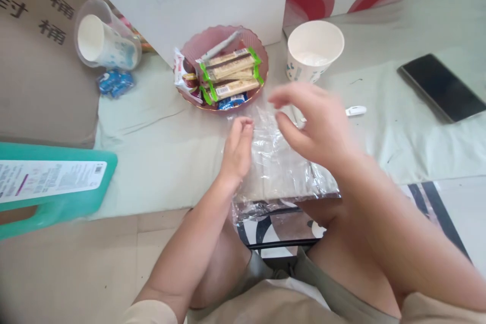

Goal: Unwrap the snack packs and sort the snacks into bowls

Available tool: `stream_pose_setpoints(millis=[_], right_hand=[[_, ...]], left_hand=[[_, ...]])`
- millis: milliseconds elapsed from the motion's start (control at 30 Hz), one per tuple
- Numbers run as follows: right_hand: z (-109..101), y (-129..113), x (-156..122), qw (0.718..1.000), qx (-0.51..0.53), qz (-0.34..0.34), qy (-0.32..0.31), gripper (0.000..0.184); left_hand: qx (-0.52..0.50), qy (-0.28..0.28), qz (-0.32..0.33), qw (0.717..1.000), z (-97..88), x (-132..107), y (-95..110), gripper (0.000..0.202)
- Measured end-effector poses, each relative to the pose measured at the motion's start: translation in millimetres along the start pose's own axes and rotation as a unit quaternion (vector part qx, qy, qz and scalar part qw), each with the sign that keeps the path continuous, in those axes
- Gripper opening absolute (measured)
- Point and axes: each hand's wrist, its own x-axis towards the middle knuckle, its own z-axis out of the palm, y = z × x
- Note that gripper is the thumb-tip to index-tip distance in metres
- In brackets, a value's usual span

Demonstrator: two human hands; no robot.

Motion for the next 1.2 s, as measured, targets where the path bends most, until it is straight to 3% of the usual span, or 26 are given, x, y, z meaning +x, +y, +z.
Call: stream_pose_setpoints(millis=[100, 167, 233, 400, 467, 533, 600, 633, 767, 867, 933, 1033, 1200], right_hand=[[-6, 39, -66, 0.999, -0.008, 0.037, -0.039, 0.034], [-3, 59, -87, 0.996, -0.008, 0.025, -0.088, 0.048], [3, 72, -94, 0.996, -0.015, 0.02, -0.09, 0.052], [16, 85, -92, 0.997, 0.028, 0.07, 0.029, 0.012], [18, 86, -92, 0.988, 0.052, 0.119, 0.078, 0.01], [17, 86, -94, 0.975, 0.077, 0.164, 0.13, 0.011], [16, 88, -96, 0.96, 0.109, 0.193, 0.169, 0.01], [15, 89, -96, 0.954, 0.125, 0.203, 0.181, 0.009], [17, 94, -97, 0.936, 0.169, 0.237, 0.196, 0.003], [17, 96, -94, 0.93, 0.178, 0.25, 0.201, 0.002], [17, 97, -92, 0.933, 0.16, 0.254, 0.196, 0.004], [15, 99, -92, 0.94, 0.143, 0.249, 0.182, 0.012], [18, 102, -93, 0.945, 0.214, 0.224, 0.107, 0.024]], left_hand=[[0.006, 0.021, 0.022, 1.0, 1.4, 3, -4, 0.023], [0.005, 0.037, 0.049, 0.998, 3.4, 6, -10, 0.024], [0.003, 0.06, 0.087, 0.994, 5.2, 10, -18, 0.024], [0.007, 0.121, 0.193, 0.974, 3.4, 12, -32, 0.024], [0.03, 0.169, 0.244, 0.954, -1.3, 10, -35, 0.021], [0.067, 0.258, 0.281, 0.922, -8.1, 8, -39, 0.018], [0.089, 0.331, 0.276, 0.898, -15.2, 9, -45, 0.029], [0.083, 0.34, 0.26, 0.9, -17.9, 10, -48, 0.039], [-0.056, 0.226, 0.137, 0.963, -19.6, 17, -57, 0.063], [-0.14, 0.16, 0.017, 0.977, -15.1, 20, -50, 0.051], [-0.153, 0.158, -0.015, 0.975, -13.6, 21, -43, 0.037], [-0.167, 0.195, 0.024, 0.966, -16.1, 21, -35, 0.032], [-0.171, 0.239, 0.133, 0.947, -28.2, 19, -31, 0.045]])
